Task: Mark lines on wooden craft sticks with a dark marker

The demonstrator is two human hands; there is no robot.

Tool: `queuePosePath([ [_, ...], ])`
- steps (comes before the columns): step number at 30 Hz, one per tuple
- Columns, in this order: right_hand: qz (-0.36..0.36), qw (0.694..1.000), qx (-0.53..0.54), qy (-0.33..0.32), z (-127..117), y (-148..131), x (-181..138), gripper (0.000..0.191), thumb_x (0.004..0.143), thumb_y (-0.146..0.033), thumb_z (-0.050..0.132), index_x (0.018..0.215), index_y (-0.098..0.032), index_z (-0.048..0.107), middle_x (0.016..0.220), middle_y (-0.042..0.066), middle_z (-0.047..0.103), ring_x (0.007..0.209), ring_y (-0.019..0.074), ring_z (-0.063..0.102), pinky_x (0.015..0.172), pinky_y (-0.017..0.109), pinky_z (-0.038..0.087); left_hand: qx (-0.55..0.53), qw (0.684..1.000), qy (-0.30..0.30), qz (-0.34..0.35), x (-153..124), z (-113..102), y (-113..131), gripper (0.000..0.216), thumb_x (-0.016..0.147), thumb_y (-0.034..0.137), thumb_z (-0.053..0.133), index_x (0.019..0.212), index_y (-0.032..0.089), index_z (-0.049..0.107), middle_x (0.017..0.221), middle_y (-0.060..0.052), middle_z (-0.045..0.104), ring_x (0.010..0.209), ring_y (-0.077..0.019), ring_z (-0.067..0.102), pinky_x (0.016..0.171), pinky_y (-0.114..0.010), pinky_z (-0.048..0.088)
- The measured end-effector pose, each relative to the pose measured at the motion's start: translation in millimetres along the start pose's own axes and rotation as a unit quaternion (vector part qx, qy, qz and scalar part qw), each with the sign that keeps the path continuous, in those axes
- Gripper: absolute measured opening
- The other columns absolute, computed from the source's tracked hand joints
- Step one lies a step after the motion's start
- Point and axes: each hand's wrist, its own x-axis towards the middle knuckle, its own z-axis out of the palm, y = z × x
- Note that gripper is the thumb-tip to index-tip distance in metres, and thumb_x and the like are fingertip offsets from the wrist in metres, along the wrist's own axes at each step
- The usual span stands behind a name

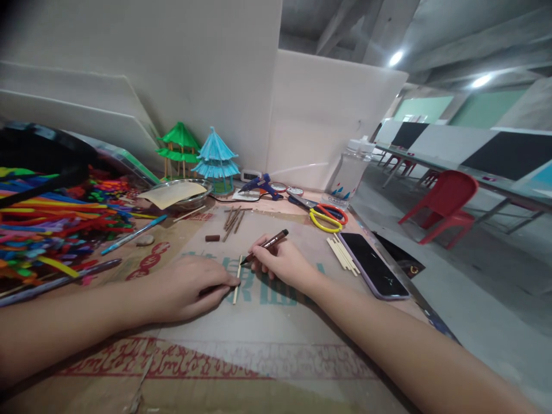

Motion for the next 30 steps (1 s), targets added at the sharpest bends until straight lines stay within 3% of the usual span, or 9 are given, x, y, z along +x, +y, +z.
queuePosePath([
  [17,-0.008,0.999,-0.009,0.032,1.8,-0.7,0.8,0.025,0.089,-0.041,0.059,0.097,-0.017,0.059,0.072,0.001,0.064,0.048,0.0085,0.048,0.037,0.019,0.041,-0.002,1.0,0.001,0.003,-1.5,1.5,-1.9,0.025,0.098,0.028,0.045,0.107,0.025,0.069,0.09,-0.001,0.074,0.079,-0.0181,0.068,0.066,-0.028,0.045],
  [27,-0.003,1.0,-0.019,-0.01,0.4,-4.9,-0.8,0.02,0.087,-0.036,0.06,0.086,-0.016,0.059,0.062,0.0,0.063,0.045,0.0076,0.048,0.039,0.018,0.039,0.0,1.0,-0.013,-0.004,0.4,-0.7,-0.6,0.025,0.097,0.026,0.046,0.108,0.026,0.069,0.089,0.0,0.074,0.077,-0.0176,0.068,0.064,-0.028,0.043],
  [30,-0.006,1.0,-0.013,0.006,1.3,-4.4,-0.9,0.02,0.088,-0.036,0.06,0.088,-0.017,0.059,0.064,0.0,0.063,0.044,0.0073,0.047,0.037,0.018,0.038,-0.002,1.0,-0.014,-0.006,0.1,-0.5,-0.9,0.026,0.097,0.027,0.046,0.109,0.026,0.069,0.091,0.0,0.074,0.077,-0.0175,0.068,0.065,-0.028,0.044],
])
